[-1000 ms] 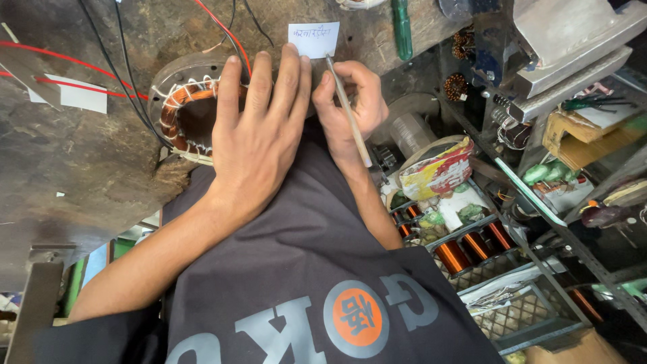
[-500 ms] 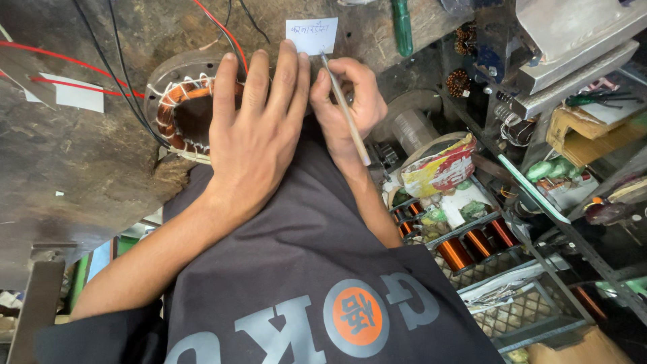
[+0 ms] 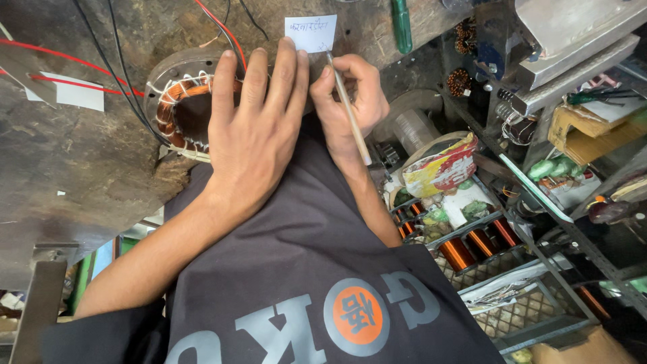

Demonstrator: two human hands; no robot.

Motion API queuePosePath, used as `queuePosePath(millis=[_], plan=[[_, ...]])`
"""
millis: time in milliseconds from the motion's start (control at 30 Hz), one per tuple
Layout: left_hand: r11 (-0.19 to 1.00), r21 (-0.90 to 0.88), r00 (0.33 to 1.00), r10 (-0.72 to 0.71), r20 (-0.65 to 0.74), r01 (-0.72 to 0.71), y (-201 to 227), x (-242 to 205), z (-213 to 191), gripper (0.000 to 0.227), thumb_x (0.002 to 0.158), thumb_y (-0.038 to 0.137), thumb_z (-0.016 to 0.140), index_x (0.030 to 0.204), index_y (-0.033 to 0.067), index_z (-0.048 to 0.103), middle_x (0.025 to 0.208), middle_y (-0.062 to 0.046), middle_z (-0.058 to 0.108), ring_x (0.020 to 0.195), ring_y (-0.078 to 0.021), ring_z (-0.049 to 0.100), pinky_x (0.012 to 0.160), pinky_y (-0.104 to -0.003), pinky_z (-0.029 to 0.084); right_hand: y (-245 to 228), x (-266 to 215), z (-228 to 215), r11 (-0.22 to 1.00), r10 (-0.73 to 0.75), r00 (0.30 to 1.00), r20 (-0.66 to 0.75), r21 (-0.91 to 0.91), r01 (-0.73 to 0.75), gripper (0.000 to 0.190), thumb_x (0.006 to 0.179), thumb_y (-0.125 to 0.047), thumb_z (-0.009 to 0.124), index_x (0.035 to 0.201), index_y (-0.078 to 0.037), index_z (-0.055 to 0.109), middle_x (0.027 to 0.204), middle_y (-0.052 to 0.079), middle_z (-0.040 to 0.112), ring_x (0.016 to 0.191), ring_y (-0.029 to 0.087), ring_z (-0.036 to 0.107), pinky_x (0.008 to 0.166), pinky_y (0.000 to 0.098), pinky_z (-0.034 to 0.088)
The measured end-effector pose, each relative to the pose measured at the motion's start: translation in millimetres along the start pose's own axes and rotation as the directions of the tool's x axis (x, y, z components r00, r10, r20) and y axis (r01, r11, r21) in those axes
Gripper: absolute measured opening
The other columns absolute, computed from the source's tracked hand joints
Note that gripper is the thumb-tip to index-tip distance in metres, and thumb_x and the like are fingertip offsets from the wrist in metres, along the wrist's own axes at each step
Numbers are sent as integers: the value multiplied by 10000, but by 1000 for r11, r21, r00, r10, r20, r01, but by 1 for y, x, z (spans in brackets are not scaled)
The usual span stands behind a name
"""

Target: The person writes on small pieces of paper with a pen and places them next to copper-wound motor coils on a workbench. They handle the coils and wires while organizing the labels.

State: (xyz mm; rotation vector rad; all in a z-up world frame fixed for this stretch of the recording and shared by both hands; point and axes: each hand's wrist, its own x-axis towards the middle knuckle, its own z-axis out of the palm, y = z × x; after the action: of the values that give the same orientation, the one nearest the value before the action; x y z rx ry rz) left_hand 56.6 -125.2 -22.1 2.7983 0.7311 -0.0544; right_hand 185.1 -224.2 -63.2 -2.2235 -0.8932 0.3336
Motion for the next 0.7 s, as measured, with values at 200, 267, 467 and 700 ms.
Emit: queuePosePath(millis=[200, 267, 467, 700], plan=[[1000, -10, 1000, 2, 7, -2, 0, 0, -1, 472, 1015, 204, 579, 1454, 34, 619, 1491, -108, 540, 1339, -265, 496, 1265, -502, 303, 4, -3, -2, 992, 85, 996, -5, 98, -84, 212, 974, -53, 777, 1136, -32, 642, 929, 27, 690, 768, 91, 649, 716, 251, 574], [1000, -9, 1000, 0, -1, 0, -2, 2, -1, 475, 1014, 207, 580, 1454, 32, 618, 1492, -110, 540, 1341, -264, 493, 1263, -503, 303, 5, 0, 2, 993, 55, 998, -36, 102, -51, 208, 961, -54, 779, 1117, -37, 643, 930, 32, 686, 764, 88, 647, 714, 249, 571], [1000, -22, 1000, 3, 3, -2, -1, 0, -1, 487, 1010, 208, 583, 1460, 26, 614, 1493, -109, 540, 1346, -267, 491, 1263, -503, 304, 4, -2, 0, 990, 106, 994, 4, 91, -106, 203, 971, -53, 779, 1125, -38, 647, 937, 27, 686, 775, 90, 648, 684, 223, 570], [1000, -16, 1000, 3, -6, -3, -1, 2, -2, 476, 1007, 205, 582, 1447, 26, 620, 1484, -111, 540, 1336, -265, 491, 1259, -501, 305, 21, -11, 3, 959, 120, 992, -44, 264, -105, 221, 1000, -36, 741, 1176, -32, 607, 953, 53, 663, 791, 103, 629, 731, 246, 555]])
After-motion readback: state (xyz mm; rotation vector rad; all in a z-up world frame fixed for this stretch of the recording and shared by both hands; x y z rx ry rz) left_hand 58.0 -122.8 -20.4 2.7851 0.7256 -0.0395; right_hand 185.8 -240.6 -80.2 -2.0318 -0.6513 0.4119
